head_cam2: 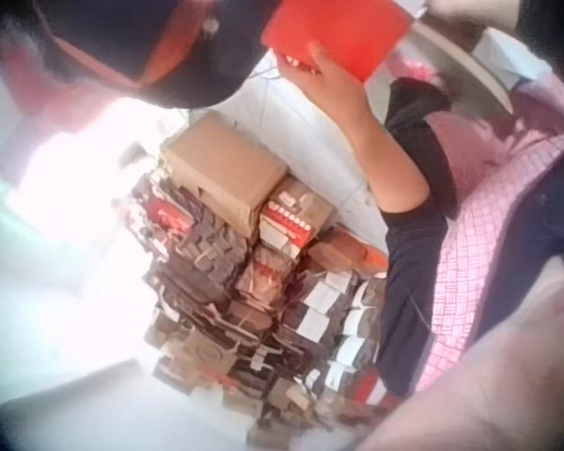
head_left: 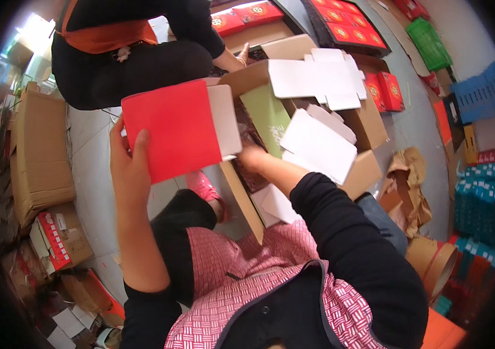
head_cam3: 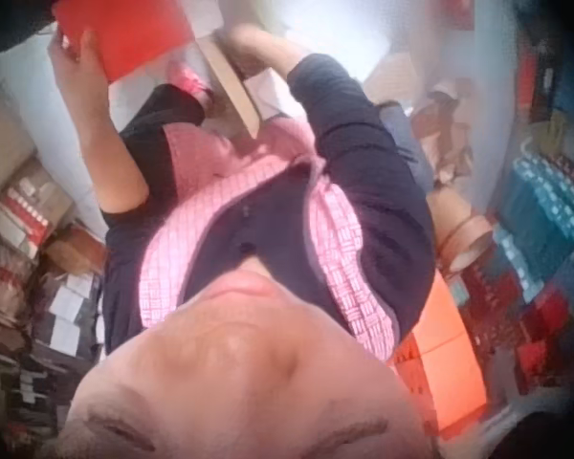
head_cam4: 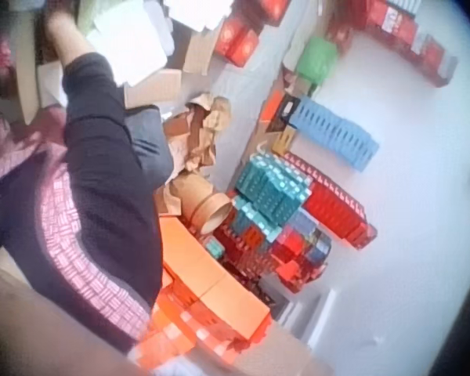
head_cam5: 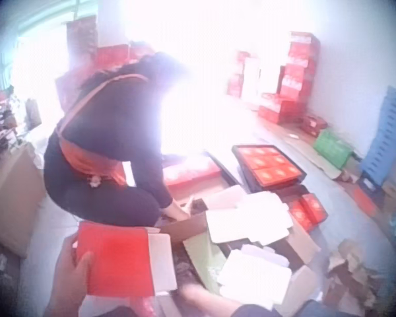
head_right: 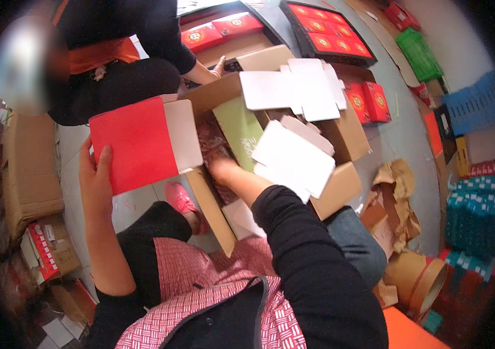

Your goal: The person sits on the floor and assembles red envelopes by folding white cardboard inserts and inserting them into red paper sleeves. The person repeatedly picks up inserts, folds them, and places them into the red envelopes, then stacks the finished items.

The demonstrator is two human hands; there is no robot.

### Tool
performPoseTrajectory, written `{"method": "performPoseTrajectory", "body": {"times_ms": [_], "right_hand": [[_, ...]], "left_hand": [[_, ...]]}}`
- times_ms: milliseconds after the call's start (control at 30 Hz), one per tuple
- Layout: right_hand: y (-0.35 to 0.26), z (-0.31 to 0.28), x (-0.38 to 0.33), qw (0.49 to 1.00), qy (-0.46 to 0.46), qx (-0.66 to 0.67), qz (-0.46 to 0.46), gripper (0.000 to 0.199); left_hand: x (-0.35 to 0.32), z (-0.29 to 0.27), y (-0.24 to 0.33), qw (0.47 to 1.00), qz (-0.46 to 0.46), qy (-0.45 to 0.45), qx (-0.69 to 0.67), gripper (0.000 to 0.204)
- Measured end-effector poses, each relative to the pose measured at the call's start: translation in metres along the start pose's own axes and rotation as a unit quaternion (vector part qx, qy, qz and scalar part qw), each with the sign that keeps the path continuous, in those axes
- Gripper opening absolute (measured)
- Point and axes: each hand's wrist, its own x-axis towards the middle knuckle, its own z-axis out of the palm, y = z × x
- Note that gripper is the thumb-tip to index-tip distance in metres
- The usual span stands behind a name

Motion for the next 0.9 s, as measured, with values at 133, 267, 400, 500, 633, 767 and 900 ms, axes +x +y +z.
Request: {"method": "performPoseTrajectory", "body": {"times_ms": [133,267,400,500,633,767,900], "right_hand": [[0.015,0.025,0.049,0.938,0.013,0.314,0.150,0.050],[0.006,0.012,0.074,0.964,-0.007,0.235,0.123,0.040],[-0.009,-0.024,0.054,0.962,0.048,0.254,0.090,0.030],[-0.017,-0.086,-0.013,0.900,0.164,0.382,0.131,0.024],[-0.026,-0.203,-0.116,0.737,0.491,0.459,-0.067,0.036],[-0.091,-0.355,-0.204,0.847,0.460,0.058,-0.261,0.027],[-0.129,-0.382,-0.245,0.903,0.281,0.011,-0.326,0.026]], "left_hand": [[0.001,0.001,0.004,0.999,0.001,0.008,-0.051,0.041],[-0.001,0.000,0.006,0.987,-0.029,0.012,-0.157,0.038],[0.001,-0.001,0.006,0.979,-0.049,0.001,-0.200,0.035],[0.003,-0.012,0.001,0.963,-0.060,-0.035,-0.261,0.037],[0.006,-0.014,-0.003,0.937,-0.068,-0.093,-0.330,0.035],[-0.005,-0.012,-0.011,0.883,-0.079,-0.233,-0.401,0.031],[-0.042,0.012,0.010,0.843,-0.046,-0.313,-0.435,0.030]]}}
